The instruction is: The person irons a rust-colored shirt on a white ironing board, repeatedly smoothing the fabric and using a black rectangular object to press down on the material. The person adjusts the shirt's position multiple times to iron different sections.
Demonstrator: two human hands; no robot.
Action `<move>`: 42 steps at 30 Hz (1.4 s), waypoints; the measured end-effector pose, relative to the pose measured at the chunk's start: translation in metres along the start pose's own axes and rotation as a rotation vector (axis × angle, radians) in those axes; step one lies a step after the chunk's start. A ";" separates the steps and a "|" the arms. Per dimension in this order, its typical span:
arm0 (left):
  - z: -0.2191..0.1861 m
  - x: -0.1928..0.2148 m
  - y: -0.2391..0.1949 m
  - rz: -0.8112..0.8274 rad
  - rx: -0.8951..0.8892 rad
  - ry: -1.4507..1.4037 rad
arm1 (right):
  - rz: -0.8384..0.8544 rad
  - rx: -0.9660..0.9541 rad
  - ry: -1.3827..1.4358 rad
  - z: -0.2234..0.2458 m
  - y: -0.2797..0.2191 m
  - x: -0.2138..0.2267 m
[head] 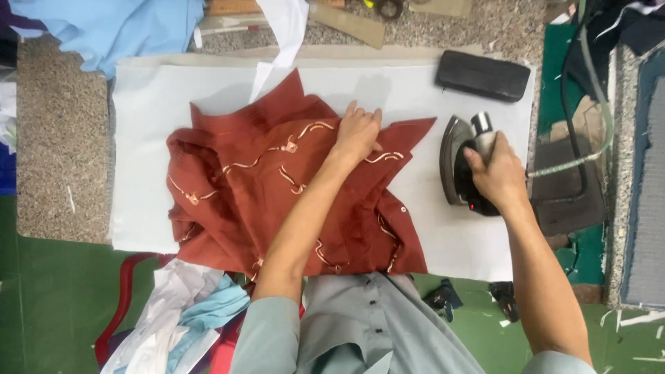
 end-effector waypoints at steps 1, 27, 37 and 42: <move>0.003 -0.006 -0.010 0.004 -0.003 0.001 | 0.001 -0.004 0.003 0.006 -0.021 0.003; 0.134 0.044 -0.329 0.250 0.591 -0.344 | 0.111 0.247 0.062 0.172 -0.012 -0.134; 0.036 0.156 -0.094 -0.267 -0.199 -1.409 | -0.412 0.106 0.301 0.091 -0.004 -0.098; 0.051 0.169 -0.154 -0.494 -0.078 -0.784 | -0.848 0.534 0.178 0.132 -0.113 -0.062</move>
Point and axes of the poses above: each hand's wrist, its own y-axis towards the middle knuckle, its own x-axis out of the back of the hand, z = x × y, the point moved 8 cm from there along y, towards the middle knuckle, and after that the axes turned 3 degrees about -z, right-handed, at the moved point
